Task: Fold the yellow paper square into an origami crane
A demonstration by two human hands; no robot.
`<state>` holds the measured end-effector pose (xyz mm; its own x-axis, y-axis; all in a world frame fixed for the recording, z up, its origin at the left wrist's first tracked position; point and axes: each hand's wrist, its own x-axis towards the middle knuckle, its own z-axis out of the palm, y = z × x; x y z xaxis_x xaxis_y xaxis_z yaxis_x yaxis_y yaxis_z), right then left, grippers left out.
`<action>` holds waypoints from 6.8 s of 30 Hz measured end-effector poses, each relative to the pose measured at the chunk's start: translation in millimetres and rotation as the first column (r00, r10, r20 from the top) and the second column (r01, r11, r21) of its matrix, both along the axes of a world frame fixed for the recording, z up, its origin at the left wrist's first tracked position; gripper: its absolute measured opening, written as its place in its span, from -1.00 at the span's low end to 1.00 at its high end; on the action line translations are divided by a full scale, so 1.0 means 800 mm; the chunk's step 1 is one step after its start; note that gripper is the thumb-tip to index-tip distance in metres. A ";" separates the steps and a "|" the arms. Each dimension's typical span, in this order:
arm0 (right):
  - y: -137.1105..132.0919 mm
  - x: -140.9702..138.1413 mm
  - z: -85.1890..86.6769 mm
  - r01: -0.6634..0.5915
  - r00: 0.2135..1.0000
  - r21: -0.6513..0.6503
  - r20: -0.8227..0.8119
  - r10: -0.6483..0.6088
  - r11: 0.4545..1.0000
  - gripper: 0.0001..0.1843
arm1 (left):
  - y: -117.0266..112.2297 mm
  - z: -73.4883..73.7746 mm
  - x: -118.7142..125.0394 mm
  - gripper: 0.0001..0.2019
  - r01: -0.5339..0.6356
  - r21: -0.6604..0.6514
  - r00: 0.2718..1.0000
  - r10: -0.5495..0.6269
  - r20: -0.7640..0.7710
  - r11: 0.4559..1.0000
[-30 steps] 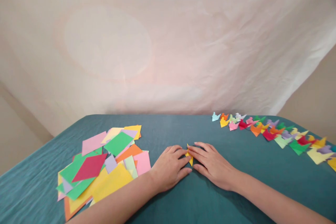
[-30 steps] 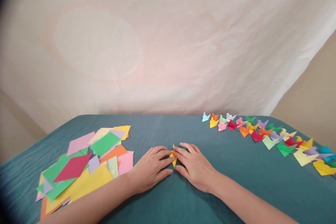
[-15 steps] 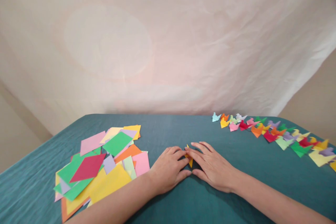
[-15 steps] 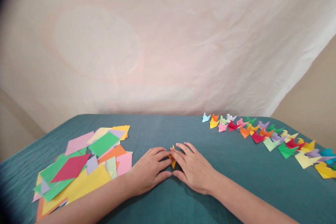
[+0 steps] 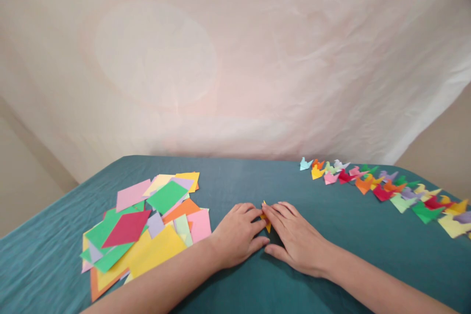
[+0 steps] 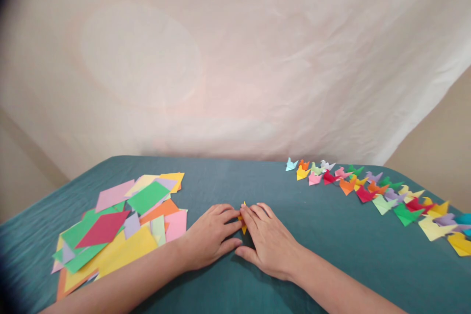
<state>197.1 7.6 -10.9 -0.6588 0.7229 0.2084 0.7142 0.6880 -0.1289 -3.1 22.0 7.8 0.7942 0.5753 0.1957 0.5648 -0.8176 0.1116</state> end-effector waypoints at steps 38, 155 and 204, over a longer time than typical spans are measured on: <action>-0.013 0.020 0.001 0.045 0.997 -0.130 -0.062 -0.053 0.990 -0.31 | 0.003 -0.016 -0.001 -0.70 -0.150 -0.057 0.981 0.156 0.113 0.987; -0.004 0.026 -0.005 0.008 0.980 -0.032 -0.199 -0.015 0.999 -0.65 | 0.013 -0.002 -0.007 -0.64 0.117 -0.179 0.986 -0.094 0.135 0.977; -0.003 0.025 0.000 0.000 0.984 -0.053 -0.177 -0.009 0.999 -0.60 | 0.071 -0.016 0.027 -0.96 -0.018 -0.468 0.893 0.225 0.391 0.883</action>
<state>217.3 5.4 -11.1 -0.6118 0.7388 0.2827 0.6798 0.6737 -0.2897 18.2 78.5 -5.3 0.6101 0.7677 0.1960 0.4688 -0.5492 0.6918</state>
